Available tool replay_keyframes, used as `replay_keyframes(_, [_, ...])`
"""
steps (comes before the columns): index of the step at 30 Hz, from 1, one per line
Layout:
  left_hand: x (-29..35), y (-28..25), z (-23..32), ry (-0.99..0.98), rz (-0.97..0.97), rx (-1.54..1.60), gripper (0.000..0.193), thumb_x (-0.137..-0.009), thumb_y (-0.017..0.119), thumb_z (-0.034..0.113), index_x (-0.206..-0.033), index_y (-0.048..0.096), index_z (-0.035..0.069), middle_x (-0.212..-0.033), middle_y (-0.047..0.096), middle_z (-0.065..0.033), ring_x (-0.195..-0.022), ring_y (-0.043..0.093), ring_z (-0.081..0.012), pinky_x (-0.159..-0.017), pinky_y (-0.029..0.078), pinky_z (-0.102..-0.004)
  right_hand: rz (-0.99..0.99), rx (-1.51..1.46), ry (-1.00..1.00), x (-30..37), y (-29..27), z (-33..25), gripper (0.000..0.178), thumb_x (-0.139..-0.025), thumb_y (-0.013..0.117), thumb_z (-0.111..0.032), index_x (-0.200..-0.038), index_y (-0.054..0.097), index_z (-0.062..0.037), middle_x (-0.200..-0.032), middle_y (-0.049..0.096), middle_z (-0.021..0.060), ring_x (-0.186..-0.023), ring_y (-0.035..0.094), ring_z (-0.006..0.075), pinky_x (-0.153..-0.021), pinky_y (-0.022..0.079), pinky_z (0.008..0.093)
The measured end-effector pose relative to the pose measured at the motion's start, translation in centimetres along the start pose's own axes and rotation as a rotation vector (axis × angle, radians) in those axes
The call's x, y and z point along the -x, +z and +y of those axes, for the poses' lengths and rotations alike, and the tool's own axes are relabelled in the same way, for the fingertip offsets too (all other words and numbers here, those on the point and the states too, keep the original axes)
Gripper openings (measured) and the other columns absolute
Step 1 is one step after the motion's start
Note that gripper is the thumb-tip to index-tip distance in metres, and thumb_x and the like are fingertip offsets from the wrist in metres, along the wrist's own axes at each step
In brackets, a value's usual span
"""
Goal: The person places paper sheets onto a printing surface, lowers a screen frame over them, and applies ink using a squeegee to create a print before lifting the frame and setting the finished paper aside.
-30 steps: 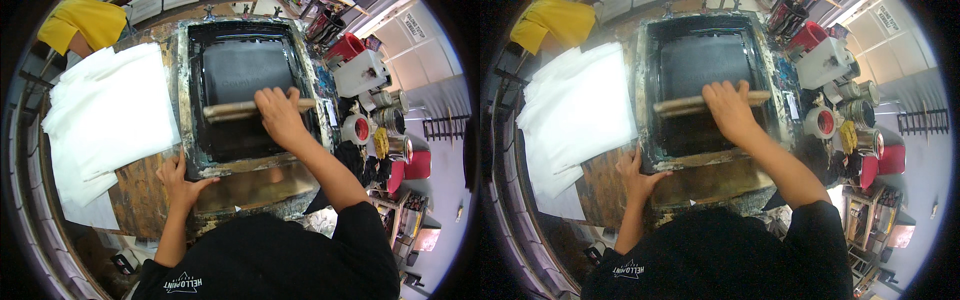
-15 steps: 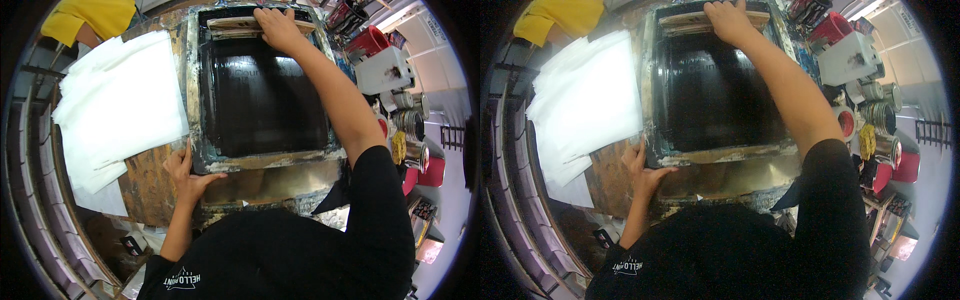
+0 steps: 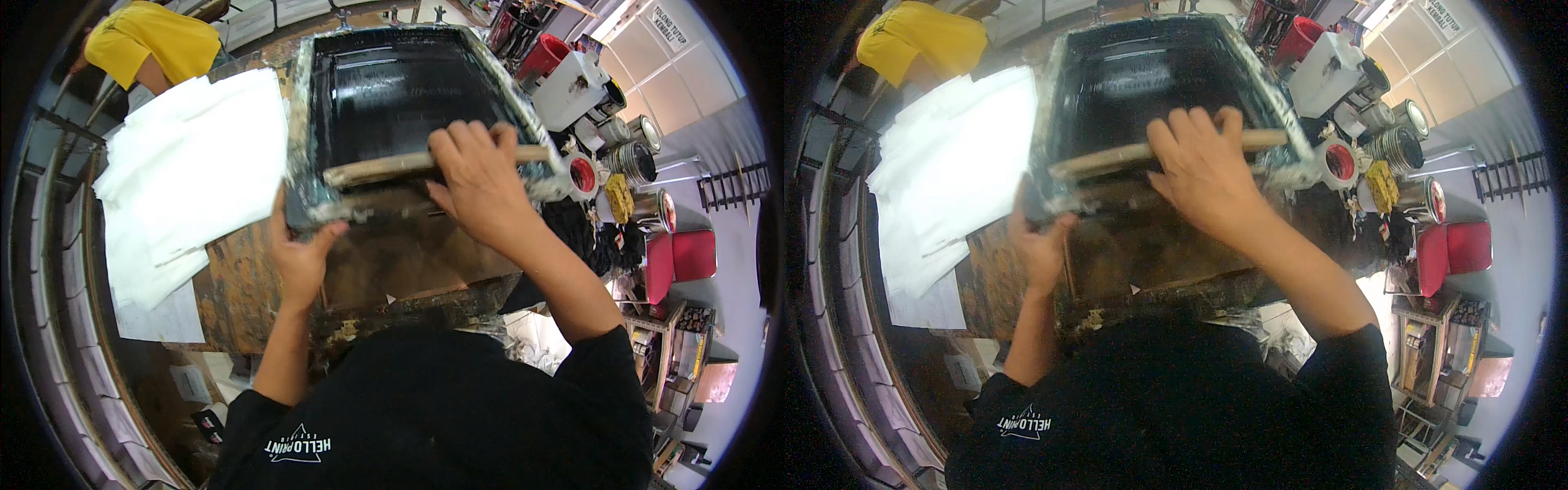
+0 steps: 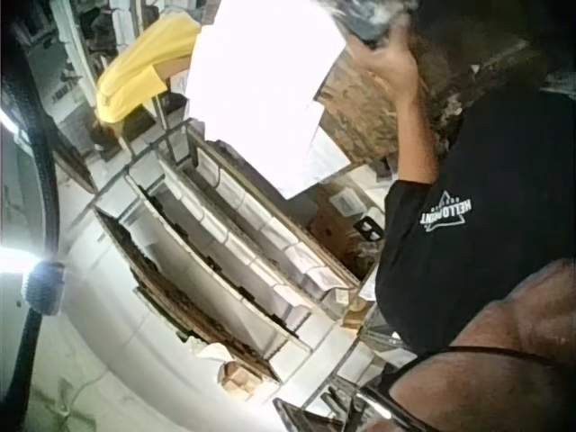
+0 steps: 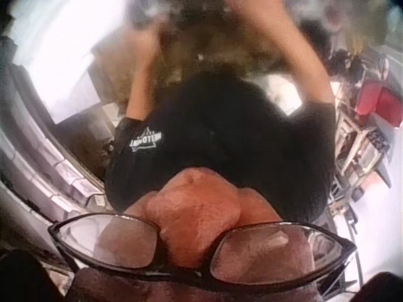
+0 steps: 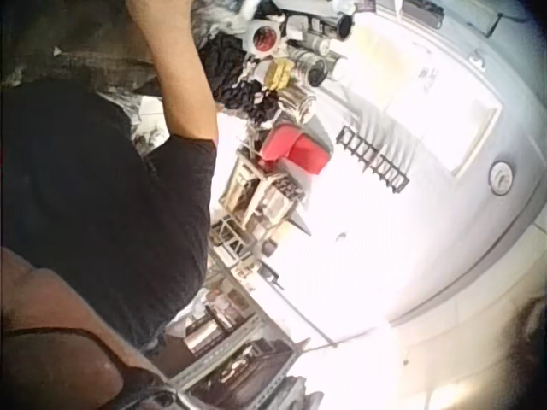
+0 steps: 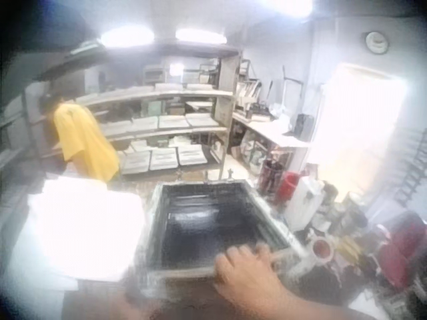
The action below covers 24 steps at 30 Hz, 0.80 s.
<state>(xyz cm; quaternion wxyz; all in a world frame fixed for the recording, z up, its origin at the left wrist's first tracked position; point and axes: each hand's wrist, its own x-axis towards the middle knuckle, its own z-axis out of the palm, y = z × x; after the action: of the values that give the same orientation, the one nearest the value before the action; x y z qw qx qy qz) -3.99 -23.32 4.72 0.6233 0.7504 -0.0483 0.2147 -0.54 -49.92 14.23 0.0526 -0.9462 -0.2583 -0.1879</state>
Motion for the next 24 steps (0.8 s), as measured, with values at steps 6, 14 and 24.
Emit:
replay_keyframes(6, [-9.8,1.4,0.6,0.395,0.216,0.309,0.079,-0.102,0.073,0.045,-0.154,0.045,-0.007,-0.125,0.069,-0.0161,-0.100,0.069,-0.0177,-0.090,0.056,-0.0348,0.464,0.246,-0.126,-9.0,-5.5,3.1,0.031,-0.093,0.073,-0.037,-0.102,0.066,-0.0081,-0.094,0.069,0.0118,-0.095,0.067,0.0340,-0.093,0.042,0.0525])
replay_keyframes(14, [-23.1,8.5,-16.2,0.148,-0.143,-0.315,0.069,-0.098,0.077,0.047,-0.143,0.062,-0.003,-0.115,0.069,-0.0196,-0.098,0.070,-0.0275,-0.083,0.056,-0.0405,0.287,0.079,0.090,-16.0,-10.3,3.2,0.053,-0.108,0.047,-0.050,-0.075,0.061,-0.0108,-0.064,0.057,0.0005,-0.053,0.045,0.0104,-0.049,0.042,0.0290])
replay_keyframes(24, [-26.3,10.7,-20.3,0.196,-0.163,-0.553,0.032,-0.103,0.070,0.037,-0.109,0.079,0.006,-0.086,0.071,-0.0145,-0.078,0.066,-0.0307,-0.078,0.054,-0.0443,0.209,-0.006,0.101,-17.2,-10.5,3.9,0.054,-0.108,0.049,-0.050,-0.077,0.064,-0.0082,-0.061,0.058,0.0014,-0.050,0.046,0.0117,-0.047,0.042,0.0296])
